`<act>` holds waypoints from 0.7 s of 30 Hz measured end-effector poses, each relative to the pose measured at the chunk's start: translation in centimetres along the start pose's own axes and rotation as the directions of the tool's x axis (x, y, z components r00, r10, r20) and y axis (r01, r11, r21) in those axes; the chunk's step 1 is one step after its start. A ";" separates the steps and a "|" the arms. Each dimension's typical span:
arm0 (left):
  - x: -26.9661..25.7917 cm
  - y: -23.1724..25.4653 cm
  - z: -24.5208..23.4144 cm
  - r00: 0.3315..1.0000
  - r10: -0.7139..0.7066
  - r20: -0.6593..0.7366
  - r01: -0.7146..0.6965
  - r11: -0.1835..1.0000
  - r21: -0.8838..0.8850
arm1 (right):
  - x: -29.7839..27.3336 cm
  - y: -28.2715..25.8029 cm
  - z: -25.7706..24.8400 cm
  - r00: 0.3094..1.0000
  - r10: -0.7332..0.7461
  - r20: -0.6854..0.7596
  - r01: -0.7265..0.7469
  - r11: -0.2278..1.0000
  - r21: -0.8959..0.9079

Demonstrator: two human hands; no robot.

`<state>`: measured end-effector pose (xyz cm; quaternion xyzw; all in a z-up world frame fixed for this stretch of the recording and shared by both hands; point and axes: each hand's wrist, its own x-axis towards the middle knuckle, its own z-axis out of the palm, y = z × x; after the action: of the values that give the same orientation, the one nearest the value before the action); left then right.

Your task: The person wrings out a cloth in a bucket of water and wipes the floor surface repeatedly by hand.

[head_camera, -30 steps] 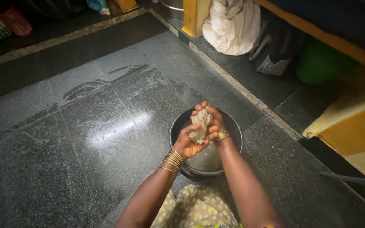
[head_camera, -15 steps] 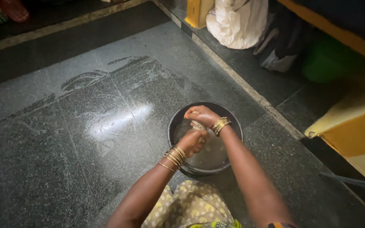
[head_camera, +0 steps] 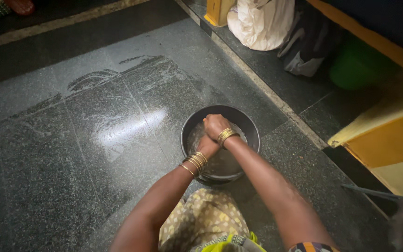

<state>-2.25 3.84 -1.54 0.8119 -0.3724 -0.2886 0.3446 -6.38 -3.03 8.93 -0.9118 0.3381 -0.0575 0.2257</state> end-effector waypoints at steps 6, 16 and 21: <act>-1.7 1.3 -1.2 1.000 -0.001 -0.005 0.001 1.000 -0.002 | -0.4 -1.2 -1.1 0.992 0.113 0.054 -0.108 0.991 -0.080; -3.8 3.6 -2.9 1.000 -0.024 0.010 0.024 1.000 -0.010 | -1.8 -3.5 -3.6 0.962 0.250 0.109 -0.232 0.960 -0.158; -4.3 4.3 -3.5 0.994 -0.112 0.019 0.112 0.993 -0.033 | -0.8 -2.6 -2.3 0.968 0.242 0.074 -0.224 0.956 -0.188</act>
<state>-3.89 6.44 4.77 0.8231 -0.3242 -0.3205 0.3386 -6.03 -1.61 12.20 -0.8838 0.4357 0.0440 0.1645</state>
